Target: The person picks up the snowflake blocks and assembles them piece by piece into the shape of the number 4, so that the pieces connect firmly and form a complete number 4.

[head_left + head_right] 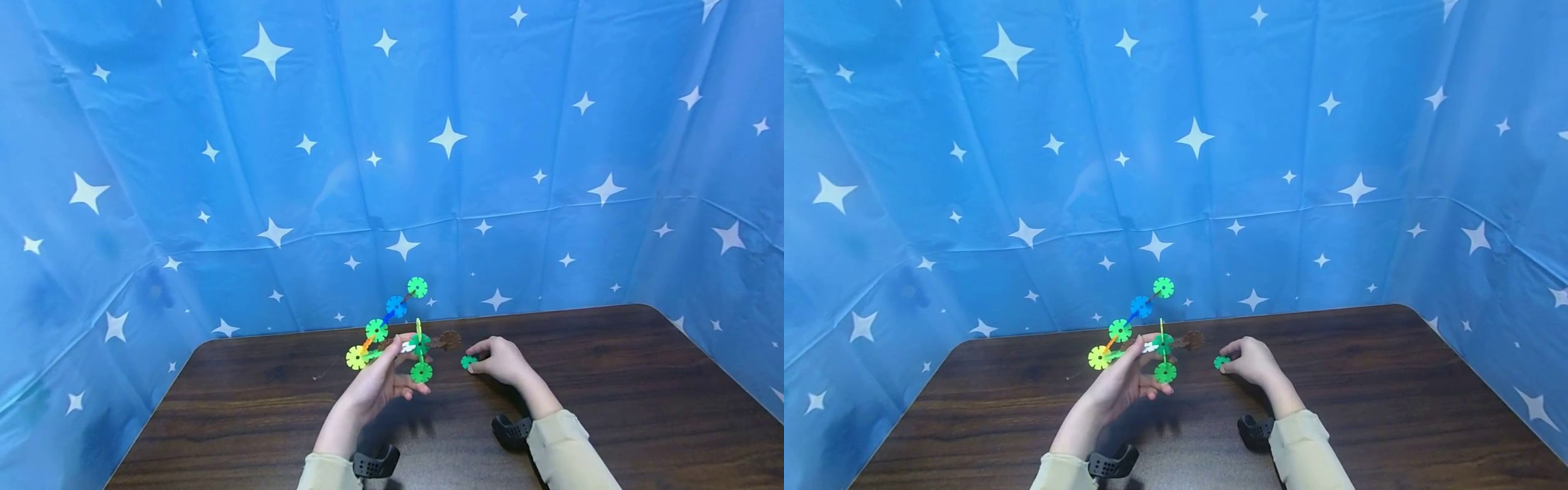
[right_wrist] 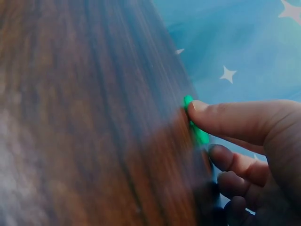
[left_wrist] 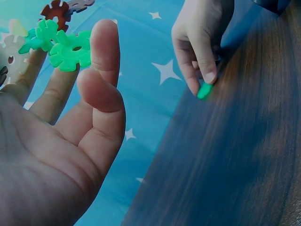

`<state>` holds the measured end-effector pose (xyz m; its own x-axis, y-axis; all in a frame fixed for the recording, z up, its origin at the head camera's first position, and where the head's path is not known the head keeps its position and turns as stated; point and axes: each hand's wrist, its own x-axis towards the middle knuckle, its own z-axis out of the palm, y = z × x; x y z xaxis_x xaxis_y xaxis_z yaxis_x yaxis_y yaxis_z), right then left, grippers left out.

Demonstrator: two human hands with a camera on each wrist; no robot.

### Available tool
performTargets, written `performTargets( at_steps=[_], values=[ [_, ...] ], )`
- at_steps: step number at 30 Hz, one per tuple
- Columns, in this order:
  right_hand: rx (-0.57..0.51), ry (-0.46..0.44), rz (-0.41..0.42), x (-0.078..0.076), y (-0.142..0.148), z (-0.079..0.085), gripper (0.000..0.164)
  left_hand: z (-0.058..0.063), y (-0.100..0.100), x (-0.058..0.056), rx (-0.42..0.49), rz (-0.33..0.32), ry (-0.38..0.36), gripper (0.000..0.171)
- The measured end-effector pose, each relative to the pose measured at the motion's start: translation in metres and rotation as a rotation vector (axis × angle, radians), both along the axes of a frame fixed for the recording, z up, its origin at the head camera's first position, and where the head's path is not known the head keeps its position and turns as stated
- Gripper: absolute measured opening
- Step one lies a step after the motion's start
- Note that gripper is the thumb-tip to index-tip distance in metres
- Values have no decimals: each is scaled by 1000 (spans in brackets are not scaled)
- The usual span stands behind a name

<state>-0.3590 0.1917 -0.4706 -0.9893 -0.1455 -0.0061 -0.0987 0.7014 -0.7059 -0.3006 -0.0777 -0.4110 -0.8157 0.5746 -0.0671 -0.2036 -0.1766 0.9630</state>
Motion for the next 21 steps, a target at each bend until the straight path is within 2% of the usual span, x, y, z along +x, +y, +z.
performTargets(
  at_steps=[6,14,17,21],
  values=[
    [-16,29,11,0,-1,0,18,0,1,0,-15,-2,6,71],
    [-170,40,43,-4,2,5,12,-1,3,0,-22,-19,5,70],
    [-230,65,55,-7,4,15,14,-2,4,0,-19,-23,4,68],
    [-290,111,99,-8,4,39,19,-2,3,0,-20,-8,1,71]
  ],
)
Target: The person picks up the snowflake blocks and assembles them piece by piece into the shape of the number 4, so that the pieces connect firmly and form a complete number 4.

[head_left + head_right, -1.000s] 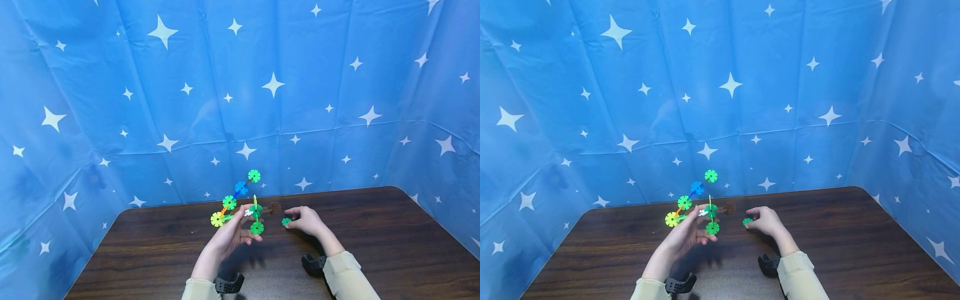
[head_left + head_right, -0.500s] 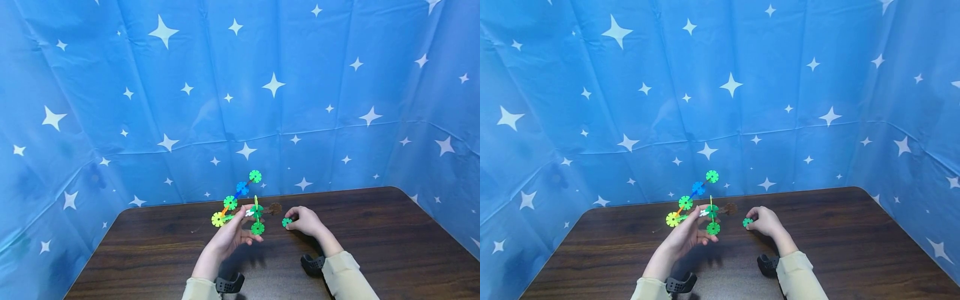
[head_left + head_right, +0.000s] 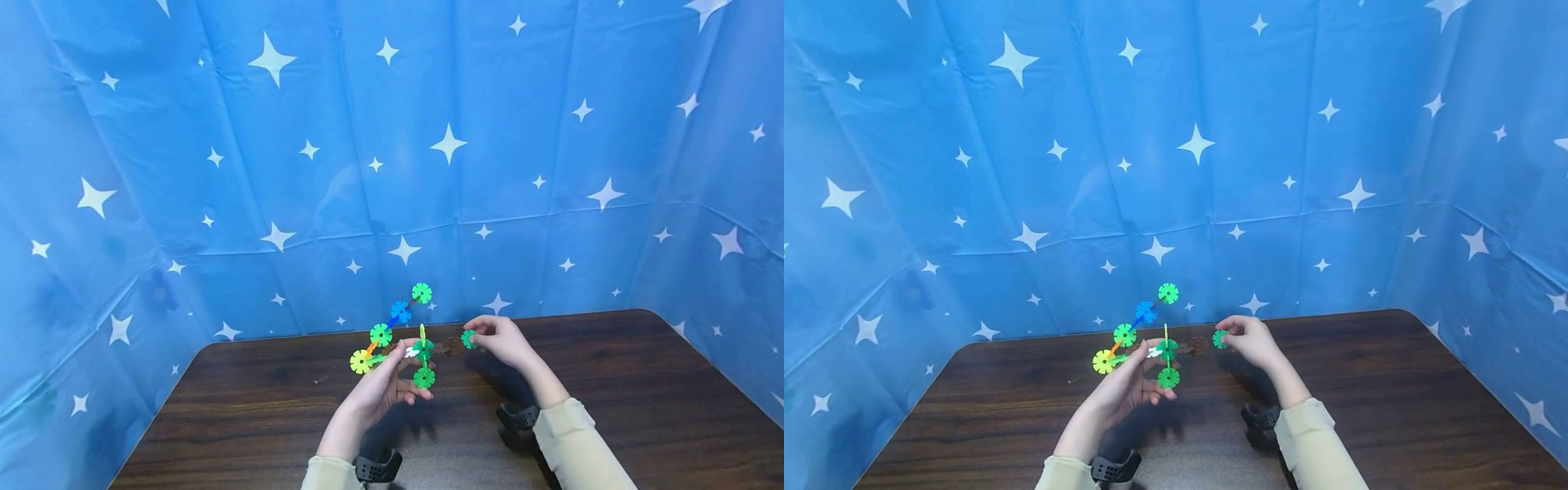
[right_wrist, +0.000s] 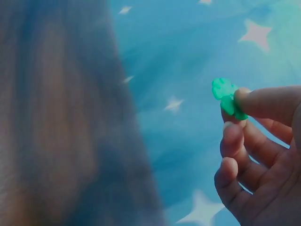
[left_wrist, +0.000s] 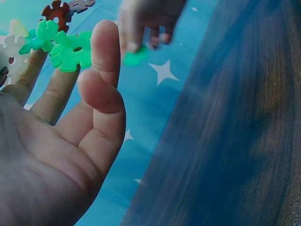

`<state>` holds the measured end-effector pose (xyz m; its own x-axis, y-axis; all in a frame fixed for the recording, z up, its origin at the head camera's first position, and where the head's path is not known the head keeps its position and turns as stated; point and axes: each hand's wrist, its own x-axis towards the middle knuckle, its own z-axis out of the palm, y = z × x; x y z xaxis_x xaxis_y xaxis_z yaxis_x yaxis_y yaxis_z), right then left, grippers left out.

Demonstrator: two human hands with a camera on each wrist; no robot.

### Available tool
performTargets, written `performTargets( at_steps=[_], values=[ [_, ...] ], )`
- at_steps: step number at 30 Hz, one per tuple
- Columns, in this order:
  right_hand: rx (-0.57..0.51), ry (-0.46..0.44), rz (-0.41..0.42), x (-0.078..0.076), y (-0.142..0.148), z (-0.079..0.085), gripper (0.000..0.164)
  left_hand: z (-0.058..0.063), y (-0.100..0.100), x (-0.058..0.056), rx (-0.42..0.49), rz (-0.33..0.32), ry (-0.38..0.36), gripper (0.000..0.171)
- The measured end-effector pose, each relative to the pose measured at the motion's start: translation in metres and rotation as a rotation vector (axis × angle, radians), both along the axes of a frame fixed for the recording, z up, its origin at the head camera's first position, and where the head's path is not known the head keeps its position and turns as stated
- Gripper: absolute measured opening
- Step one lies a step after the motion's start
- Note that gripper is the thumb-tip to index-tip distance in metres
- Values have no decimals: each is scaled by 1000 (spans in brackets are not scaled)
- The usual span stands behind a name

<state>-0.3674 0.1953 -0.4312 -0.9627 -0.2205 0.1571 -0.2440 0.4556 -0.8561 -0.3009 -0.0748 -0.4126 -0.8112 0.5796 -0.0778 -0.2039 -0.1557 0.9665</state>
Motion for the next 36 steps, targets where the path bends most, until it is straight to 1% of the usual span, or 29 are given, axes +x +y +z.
performTargets(
  at_steps=[4,8,11,14,17,21,29,36],
  values=[
    [-34,56,40,3,-8,34,21,2,0,1,-2,1,5,70],
    [-73,139,82,10,-24,67,21,3,-1,1,1,3,5,68],
    [-107,192,124,16,-37,84,21,3,-1,1,9,0,4,69],
    [-126,229,154,23,-48,95,21,4,-1,1,16,-1,1,72],
    [-143,244,177,28,-56,100,21,4,-2,1,20,-3,-2,75],
    [-137,252,185,32,-63,102,20,5,-2,2,21,-6,2,72],
    [-141,253,195,35,-70,97,22,4,-3,1,29,-2,-5,74],
    [-119,244,191,37,-69,92,21,4,-2,0,22,-2,-7,80]
  ],
)
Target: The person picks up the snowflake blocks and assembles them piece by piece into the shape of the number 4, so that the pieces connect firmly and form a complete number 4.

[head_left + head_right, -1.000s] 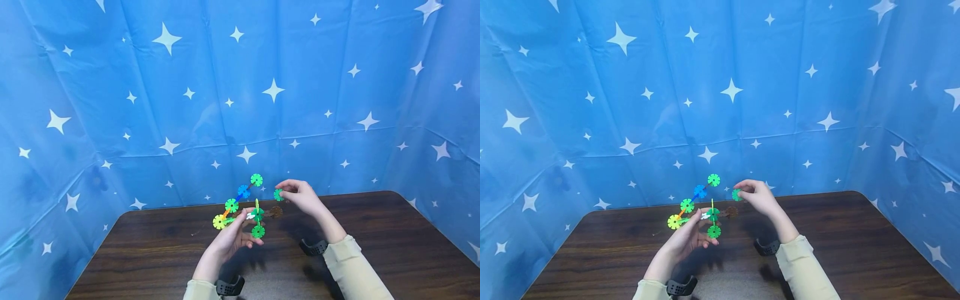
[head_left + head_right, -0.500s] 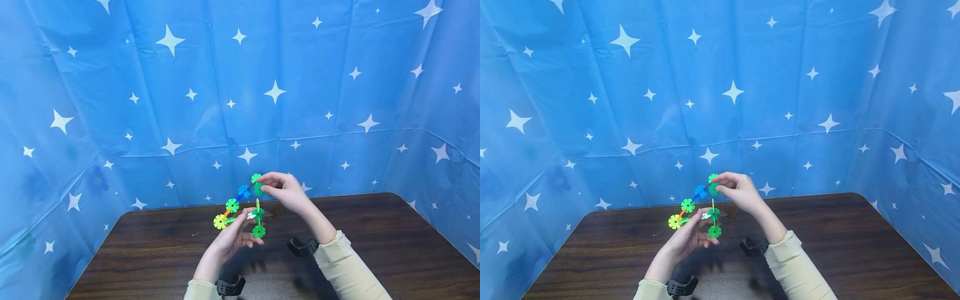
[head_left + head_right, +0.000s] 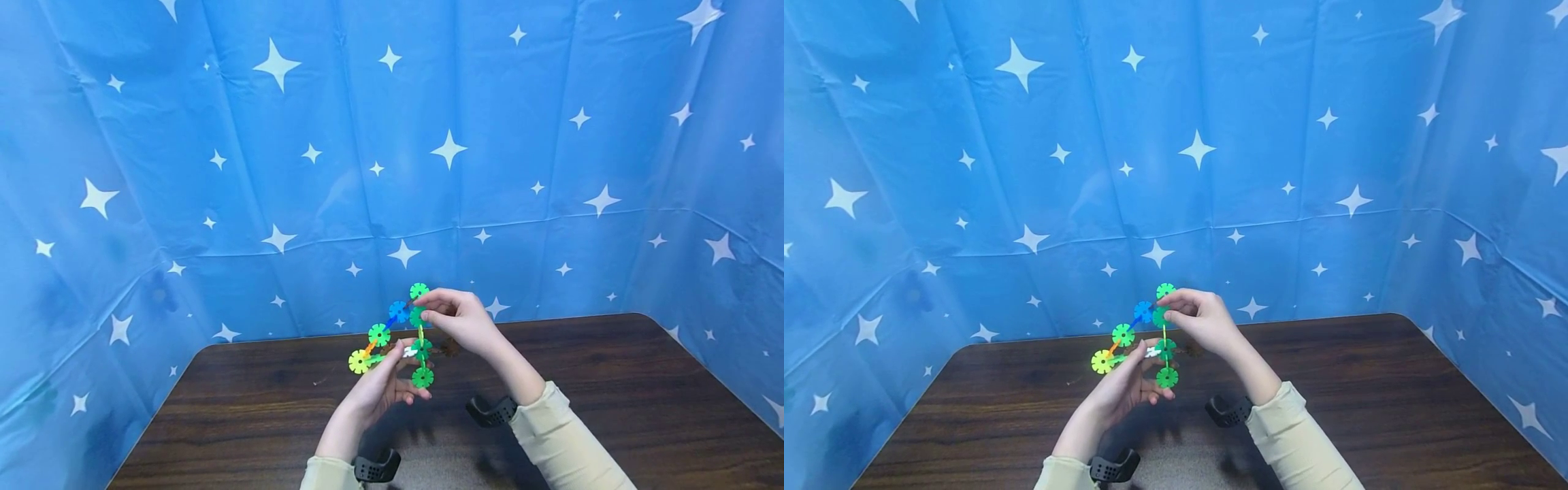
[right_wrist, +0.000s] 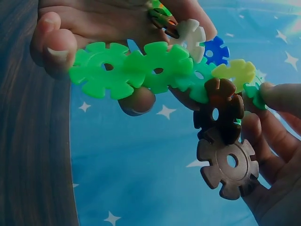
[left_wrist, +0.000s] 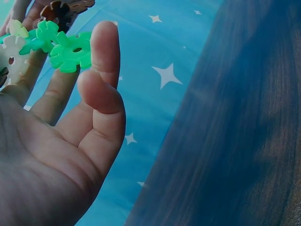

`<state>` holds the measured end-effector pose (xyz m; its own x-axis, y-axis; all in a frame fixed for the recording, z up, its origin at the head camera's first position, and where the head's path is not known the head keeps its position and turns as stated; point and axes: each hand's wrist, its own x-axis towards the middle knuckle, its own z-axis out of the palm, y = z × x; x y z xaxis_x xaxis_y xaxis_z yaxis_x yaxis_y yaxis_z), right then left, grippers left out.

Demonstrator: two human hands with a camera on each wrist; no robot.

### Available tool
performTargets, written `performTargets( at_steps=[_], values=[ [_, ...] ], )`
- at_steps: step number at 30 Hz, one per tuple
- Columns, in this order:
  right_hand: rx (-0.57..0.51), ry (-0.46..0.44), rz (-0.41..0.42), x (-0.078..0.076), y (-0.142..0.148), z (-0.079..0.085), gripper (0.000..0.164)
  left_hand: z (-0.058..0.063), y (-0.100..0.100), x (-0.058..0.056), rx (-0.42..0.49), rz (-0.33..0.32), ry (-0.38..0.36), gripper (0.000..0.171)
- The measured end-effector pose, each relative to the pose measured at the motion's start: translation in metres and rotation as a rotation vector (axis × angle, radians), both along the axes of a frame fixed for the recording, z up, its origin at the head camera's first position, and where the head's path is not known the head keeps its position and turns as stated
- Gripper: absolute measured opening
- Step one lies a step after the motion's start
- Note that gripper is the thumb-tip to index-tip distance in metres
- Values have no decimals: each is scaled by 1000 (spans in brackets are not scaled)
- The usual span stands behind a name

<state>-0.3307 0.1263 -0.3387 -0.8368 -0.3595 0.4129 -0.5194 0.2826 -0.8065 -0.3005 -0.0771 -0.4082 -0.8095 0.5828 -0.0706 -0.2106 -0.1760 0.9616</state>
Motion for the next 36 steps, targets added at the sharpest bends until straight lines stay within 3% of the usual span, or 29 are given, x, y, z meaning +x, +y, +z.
performTargets(
  at_steps=[8,19,26,36],
  values=[
    [7,-5,10,7,2,-11,31,-2,1,0,-3,-5,0,76],
    [59,-6,95,13,5,-30,73,-3,3,-1,2,-6,0,75],
    [33,-18,108,14,1,-32,72,-2,3,0,-8,-8,-5,73],
    [-5,55,84,35,-9,-13,59,-3,2,0,1,-6,-3,71]
  ],
)
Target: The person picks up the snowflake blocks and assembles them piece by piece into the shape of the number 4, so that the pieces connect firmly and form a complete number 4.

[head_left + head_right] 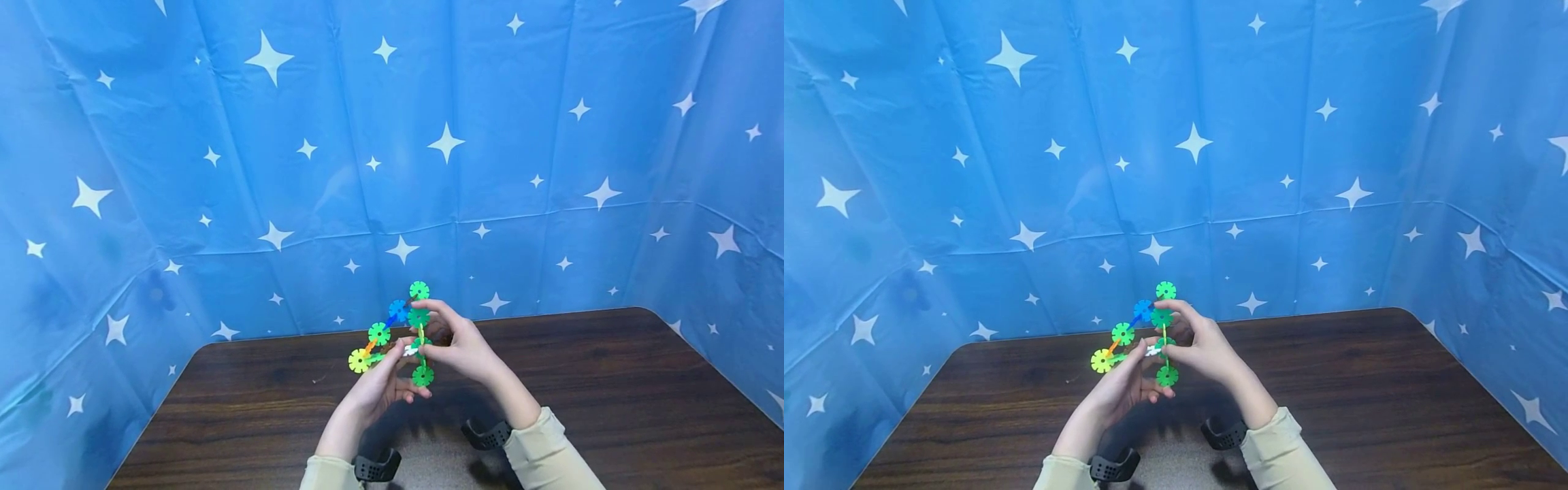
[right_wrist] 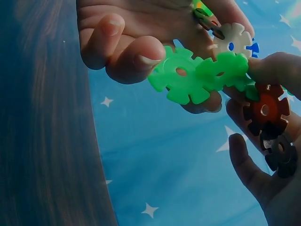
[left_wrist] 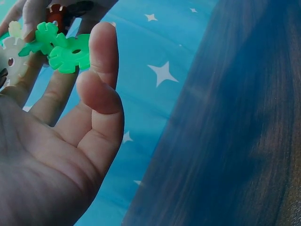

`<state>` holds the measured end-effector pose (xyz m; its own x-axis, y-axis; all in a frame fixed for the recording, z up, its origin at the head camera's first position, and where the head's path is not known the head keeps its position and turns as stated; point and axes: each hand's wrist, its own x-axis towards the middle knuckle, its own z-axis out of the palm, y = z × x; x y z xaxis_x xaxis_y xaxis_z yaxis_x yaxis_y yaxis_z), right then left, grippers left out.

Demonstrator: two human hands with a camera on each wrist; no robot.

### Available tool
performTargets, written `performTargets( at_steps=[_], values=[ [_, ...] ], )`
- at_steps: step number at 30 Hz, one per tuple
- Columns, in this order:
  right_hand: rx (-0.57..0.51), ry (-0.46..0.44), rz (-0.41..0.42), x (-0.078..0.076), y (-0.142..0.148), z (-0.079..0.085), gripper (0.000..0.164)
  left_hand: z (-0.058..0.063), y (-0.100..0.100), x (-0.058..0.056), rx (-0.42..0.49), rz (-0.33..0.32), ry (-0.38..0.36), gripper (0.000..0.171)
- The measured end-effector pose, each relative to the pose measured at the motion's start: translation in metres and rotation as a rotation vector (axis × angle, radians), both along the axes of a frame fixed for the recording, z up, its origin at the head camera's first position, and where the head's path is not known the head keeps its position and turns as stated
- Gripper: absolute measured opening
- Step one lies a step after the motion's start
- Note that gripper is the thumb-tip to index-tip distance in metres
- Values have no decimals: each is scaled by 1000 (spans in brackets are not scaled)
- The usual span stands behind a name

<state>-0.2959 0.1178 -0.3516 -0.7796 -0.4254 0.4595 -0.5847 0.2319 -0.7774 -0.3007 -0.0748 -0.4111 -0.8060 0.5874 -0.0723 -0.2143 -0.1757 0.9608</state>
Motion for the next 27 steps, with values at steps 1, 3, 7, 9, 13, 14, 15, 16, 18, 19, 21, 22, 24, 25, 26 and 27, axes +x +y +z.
performTargets(
  at_steps=[1,3,7,9,13,14,15,16,18,19,21,22,24,25,26,27],
  values=[
    [2,8,-3,1,0,1,59,0,0,0,1,0,1,71],
    [5,14,-8,1,0,1,58,0,0,0,-2,0,3,73],
    [8,23,-26,-2,0,-3,57,0,0,0,-5,-3,4,75],
    [7,27,-39,-6,0,-9,56,0,0,-1,-4,-3,-1,76],
    [12,22,-54,-15,1,-20,59,0,-1,-1,0,-3,-7,77],
    [16,18,-54,-17,1,-22,60,0,-1,-1,0,-3,-6,78],
    [23,16,-54,-18,2,-23,62,1,-1,-1,0,-3,-7,78],
    [29,16,-53,-19,3,-23,64,1,-1,-1,1,-4,-7,78],
    [45,23,-54,-20,4,-22,69,2,-2,-1,-2,-4,-8,77],
    [54,35,-55,-19,5,-22,72,2,-2,-1,-4,-3,-7,77],
    [83,72,-75,-19,8,-22,78,2,-2,-1,-6,-3,-10,77],
    [98,103,-82,-18,10,-22,81,2,-2,0,-6,-3,-11,78],
    [149,207,-95,-17,13,-25,90,1,-2,0,-4,1,-11,80],
    [184,282,-105,-17,14,-26,95,1,-2,0,-3,2,-9,81],
    [222,356,-118,-17,16,-28,99,1,-2,0,-2,3,-8,80],
    [257,431,-127,-17,17,-29,104,1,-1,0,-1,5,-7,80]
  ],
)
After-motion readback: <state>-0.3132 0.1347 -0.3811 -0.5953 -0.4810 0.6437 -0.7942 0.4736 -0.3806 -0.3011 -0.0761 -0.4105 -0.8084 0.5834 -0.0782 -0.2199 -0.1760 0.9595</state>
